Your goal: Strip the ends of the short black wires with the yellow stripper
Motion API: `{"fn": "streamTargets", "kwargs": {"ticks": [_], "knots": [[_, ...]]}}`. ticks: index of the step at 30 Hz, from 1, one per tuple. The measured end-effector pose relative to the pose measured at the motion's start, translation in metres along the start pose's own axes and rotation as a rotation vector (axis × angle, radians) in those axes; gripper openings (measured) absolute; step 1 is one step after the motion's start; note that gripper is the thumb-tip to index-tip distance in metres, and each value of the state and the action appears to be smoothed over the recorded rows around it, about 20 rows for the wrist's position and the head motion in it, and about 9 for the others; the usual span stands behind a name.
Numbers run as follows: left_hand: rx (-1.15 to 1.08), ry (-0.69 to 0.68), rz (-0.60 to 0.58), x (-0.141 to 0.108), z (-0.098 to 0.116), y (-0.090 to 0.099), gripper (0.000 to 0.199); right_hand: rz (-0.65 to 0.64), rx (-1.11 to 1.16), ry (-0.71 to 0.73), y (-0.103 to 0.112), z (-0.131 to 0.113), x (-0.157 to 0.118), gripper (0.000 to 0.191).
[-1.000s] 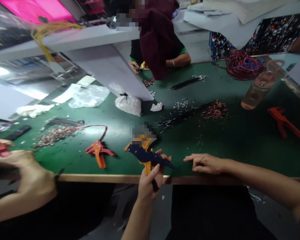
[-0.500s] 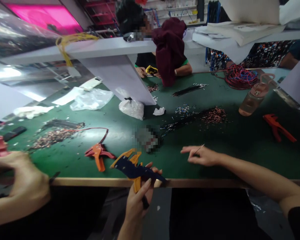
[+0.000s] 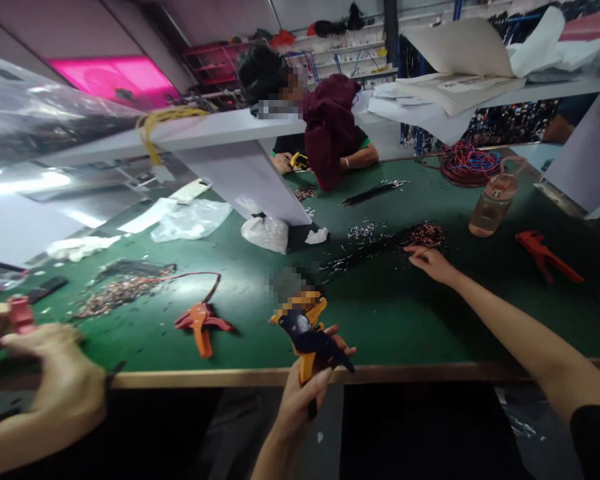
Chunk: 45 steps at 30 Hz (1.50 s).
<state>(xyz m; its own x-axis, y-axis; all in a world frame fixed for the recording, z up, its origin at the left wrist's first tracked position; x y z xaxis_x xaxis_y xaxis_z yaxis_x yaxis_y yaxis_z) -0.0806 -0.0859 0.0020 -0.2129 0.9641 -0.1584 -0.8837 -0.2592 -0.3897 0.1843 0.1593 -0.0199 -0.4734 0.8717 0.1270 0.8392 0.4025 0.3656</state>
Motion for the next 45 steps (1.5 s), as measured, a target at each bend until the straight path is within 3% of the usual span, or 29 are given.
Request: {"fn": "streamTargets", "kwargs": {"ticks": [3,7,9,11,14,17,22,27,31,37,41,45], "knots": [[0.015,0.020,-0.068,0.010,-0.006,-0.006,0.063,-0.042,0.041,-0.006,-0.008,-0.010,-0.041,0.030],[0.004,0.036,-0.136,0.022,-0.012,-0.015,0.064,-0.447,0.141,0.058,-0.069,-0.033,-0.086,0.025],[-0.014,0.025,-0.133,0.024,-0.014,-0.020,0.065,-0.522,0.115,0.089,-0.083,-0.036,-0.085,0.022],[-0.039,0.011,-0.134,0.025,-0.013,-0.025,0.065,-0.413,0.072,0.052,-0.075,-0.028,-0.068,0.022],[-0.072,0.007,-0.153,0.023,-0.010,-0.030,0.061,-0.153,0.033,-0.017,-0.038,-0.011,-0.035,0.027],[-0.084,0.011,-0.187,0.026,-0.007,-0.034,0.056,0.022,0.032,-0.028,-0.004,-0.001,-0.025,0.032],[-0.076,0.023,-0.347,0.052,-0.013,-0.053,0.055,0.149,0.061,-0.038,0.017,-0.009,-0.057,0.038],[-0.055,0.096,-0.580,0.085,-0.024,-0.103,0.052,0.368,0.163,-0.073,0.020,-0.020,-0.083,0.039],[-0.087,0.174,-0.692,0.099,-0.038,-0.134,0.057,0.583,0.238,-0.051,0.028,-0.012,-0.089,0.042],[-0.132,0.344,-0.735,0.104,-0.059,-0.129,0.059,0.587,0.314,-0.054,0.029,-0.005,-0.096,0.035],[-0.109,0.380,-0.763,0.105,-0.060,-0.120,0.062,0.534,0.362,-0.070,0.024,-0.014,-0.102,0.030],[-0.118,0.406,-0.782,0.102,-0.060,-0.120,0.062,0.566,0.340,-0.095,0.023,-0.023,-0.106,0.029]]}}
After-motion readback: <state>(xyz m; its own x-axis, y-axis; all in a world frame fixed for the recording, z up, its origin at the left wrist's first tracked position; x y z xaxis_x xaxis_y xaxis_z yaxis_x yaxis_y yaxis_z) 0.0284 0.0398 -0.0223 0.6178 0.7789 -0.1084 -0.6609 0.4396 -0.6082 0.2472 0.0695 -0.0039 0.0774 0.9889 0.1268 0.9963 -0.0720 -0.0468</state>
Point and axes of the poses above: each hand's wrist, its own x-axis towards the middle knuckle, its own y-axis out of the back of the hand, z = x × y, the point moved 4 cm from there along x, towards the middle knuckle, and after that the axes turned 1 degree about -y, right-handed, at the moved point
